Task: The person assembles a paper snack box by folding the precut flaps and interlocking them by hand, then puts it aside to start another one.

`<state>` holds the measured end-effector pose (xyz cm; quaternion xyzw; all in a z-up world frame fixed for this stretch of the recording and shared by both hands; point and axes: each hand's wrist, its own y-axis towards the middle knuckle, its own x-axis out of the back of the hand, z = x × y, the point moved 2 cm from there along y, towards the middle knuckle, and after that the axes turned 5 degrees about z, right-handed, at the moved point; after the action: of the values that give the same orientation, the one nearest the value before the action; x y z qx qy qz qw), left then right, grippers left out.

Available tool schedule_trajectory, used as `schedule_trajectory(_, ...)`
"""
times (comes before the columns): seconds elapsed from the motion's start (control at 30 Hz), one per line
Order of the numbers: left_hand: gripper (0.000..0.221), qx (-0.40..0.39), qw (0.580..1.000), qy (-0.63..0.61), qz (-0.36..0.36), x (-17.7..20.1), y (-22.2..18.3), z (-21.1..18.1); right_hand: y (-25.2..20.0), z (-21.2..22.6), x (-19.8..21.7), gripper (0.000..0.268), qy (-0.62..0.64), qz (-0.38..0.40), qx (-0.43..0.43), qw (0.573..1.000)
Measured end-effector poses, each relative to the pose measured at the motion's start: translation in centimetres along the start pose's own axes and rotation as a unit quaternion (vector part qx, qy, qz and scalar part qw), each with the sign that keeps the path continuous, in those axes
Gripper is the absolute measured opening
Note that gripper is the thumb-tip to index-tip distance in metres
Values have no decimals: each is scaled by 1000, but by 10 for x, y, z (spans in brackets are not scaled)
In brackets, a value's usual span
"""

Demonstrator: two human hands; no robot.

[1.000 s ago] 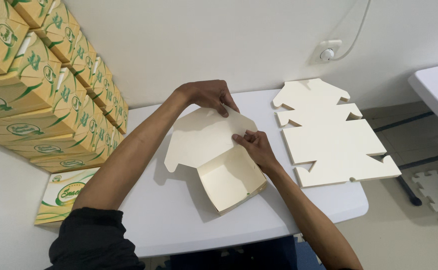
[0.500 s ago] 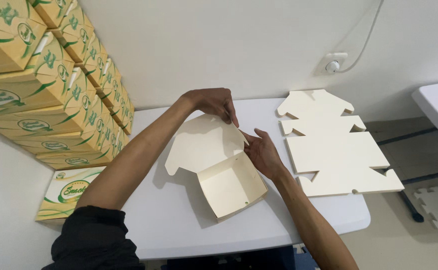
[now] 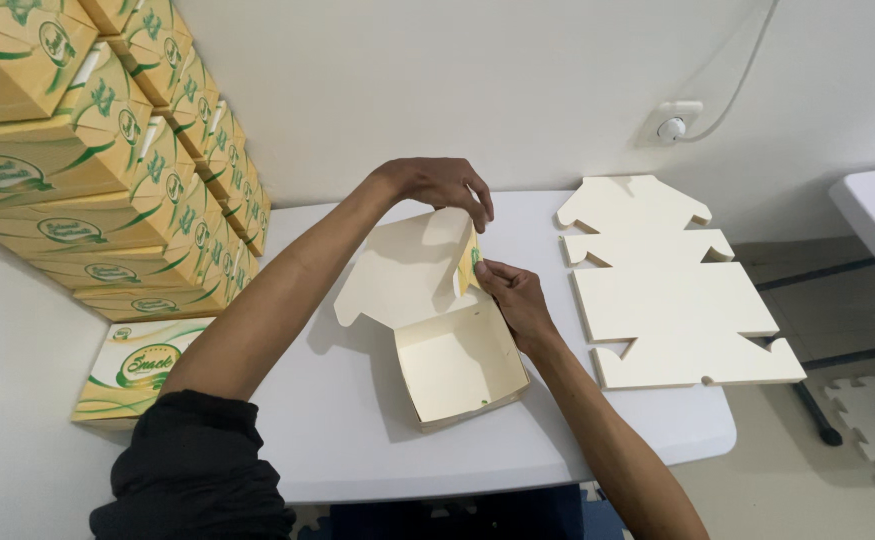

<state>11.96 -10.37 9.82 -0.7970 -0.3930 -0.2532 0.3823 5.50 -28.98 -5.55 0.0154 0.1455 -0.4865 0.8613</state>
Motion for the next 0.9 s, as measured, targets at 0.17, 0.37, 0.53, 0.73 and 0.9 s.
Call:
schedule_trajectory(0.17, 29, -15, 996, 82, 8, 0, 10, 12, 12, -15, 5, 55, 5, -18, 18, 1000)
schedule_trajectory(0.37, 20, -57, 993, 98, 17, -4, 31, 29, 12, -18, 3, 48, 11, -43, 35, 998)
schedule_trajectory(0.53, 18, -79, 993, 81, 18, -3, 32, 34, 4, -9, 4, 52, -14, -24, 26, 999)
schedule_trajectory(0.73, 21, -109, 990, 85, 7, -3, 29, 30, -6, 3, 2, 52, -99, 8, 47, 994)
schedule_trajectory(0.9, 22, -107, 992, 58, -12, -5, 19, 23, -4, 2, 6, 51, -105, -2, 56, 993)
